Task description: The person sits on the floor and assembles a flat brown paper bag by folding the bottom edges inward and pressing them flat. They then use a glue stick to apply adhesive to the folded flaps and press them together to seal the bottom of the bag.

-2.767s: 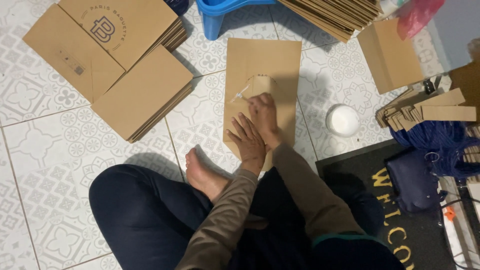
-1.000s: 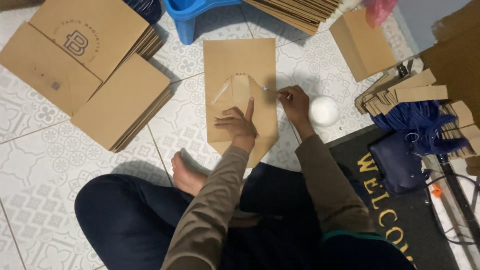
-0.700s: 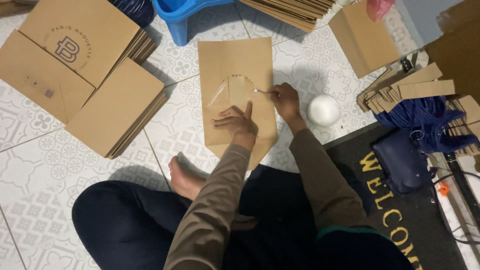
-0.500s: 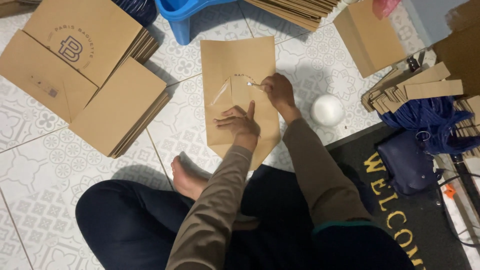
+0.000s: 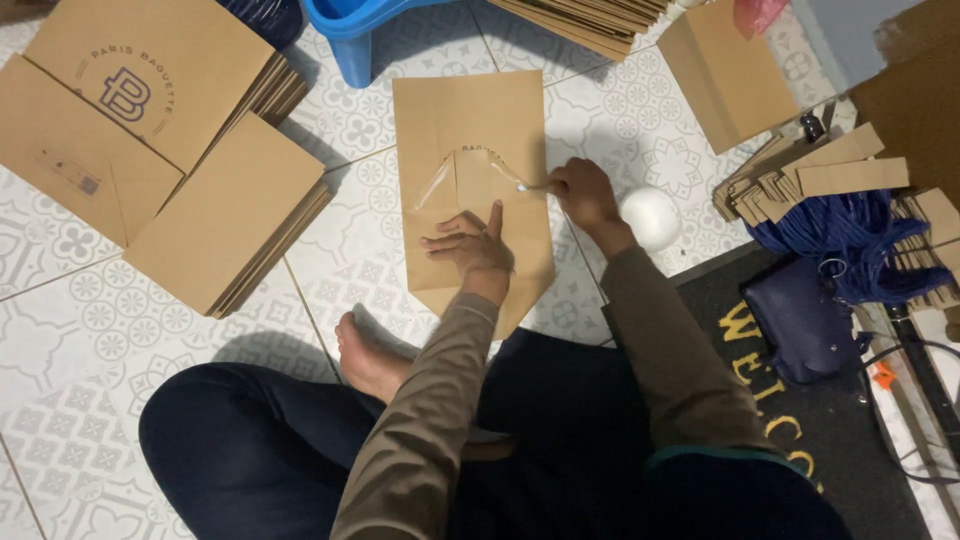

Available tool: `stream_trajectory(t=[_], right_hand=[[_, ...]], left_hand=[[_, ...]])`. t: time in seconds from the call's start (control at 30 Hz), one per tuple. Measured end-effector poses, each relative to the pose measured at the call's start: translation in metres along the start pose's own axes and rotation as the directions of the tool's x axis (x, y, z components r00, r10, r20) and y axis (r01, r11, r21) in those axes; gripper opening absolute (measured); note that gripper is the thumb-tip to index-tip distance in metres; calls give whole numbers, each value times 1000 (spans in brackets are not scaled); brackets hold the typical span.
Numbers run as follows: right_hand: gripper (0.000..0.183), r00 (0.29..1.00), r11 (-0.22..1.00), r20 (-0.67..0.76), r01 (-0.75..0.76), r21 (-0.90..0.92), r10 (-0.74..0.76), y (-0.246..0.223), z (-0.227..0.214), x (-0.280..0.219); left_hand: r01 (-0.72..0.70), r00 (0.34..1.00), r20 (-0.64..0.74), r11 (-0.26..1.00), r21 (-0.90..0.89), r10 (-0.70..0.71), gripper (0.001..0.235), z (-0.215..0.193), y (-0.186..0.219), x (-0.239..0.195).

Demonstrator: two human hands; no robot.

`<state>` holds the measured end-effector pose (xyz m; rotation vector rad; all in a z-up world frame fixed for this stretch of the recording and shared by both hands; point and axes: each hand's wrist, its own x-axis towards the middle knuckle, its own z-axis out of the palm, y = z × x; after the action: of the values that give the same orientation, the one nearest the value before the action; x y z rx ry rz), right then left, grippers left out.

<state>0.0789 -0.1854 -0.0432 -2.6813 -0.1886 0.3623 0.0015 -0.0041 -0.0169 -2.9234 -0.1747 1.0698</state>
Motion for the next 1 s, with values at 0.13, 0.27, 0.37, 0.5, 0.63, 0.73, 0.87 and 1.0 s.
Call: stream_trajectory(t=[0.13, 0.27, 0.37, 0.5, 0.63, 0.73, 0.87, 1.0], right_hand=[[22, 998, 995, -21, 59, -83, -60, -4, 25, 46], [21, 999, 993, -13, 45, -107, -46, -10, 25, 61], [28, 999, 999, 43, -1, -36, 3, -31, -9, 24], [24, 991, 994, 85, -108, 7, 107, -22, -32, -5], [30, 994, 1000, 113, 5, -28, -1, -1, -28, -2], [29, 997, 998, 62, 50, -43, -48, -5, -15, 19], [22, 989, 979, -16, 143, -145, -147, -8, 18, 60], [23, 996, 986, 16, 86, -146, -84, -24, 9, 65]], left_hand=[[2, 1000, -4, 1000, -24, -2, 61, 0, -1, 1], [-19, 1000, -9, 1000, -10, 19, 62, 3, -3, 4], [-14, 1000, -7, 1000, 1, 14, 62, 0, -3, 1], [-24, 1000, 12, 1000, 3, 24, 62, -10, -6, -10], [-32, 999, 11, 999, 4, 32, 63, -16, -8, -17], [-25, 1000, 1, 1000, 14, 25, 62, -11, -6, -10], [-40, 999, 1, 998, 42, 40, 65, -3, -4, -3], [-44, 999, -12, 997, 58, 45, 62, -4, -6, -6]])
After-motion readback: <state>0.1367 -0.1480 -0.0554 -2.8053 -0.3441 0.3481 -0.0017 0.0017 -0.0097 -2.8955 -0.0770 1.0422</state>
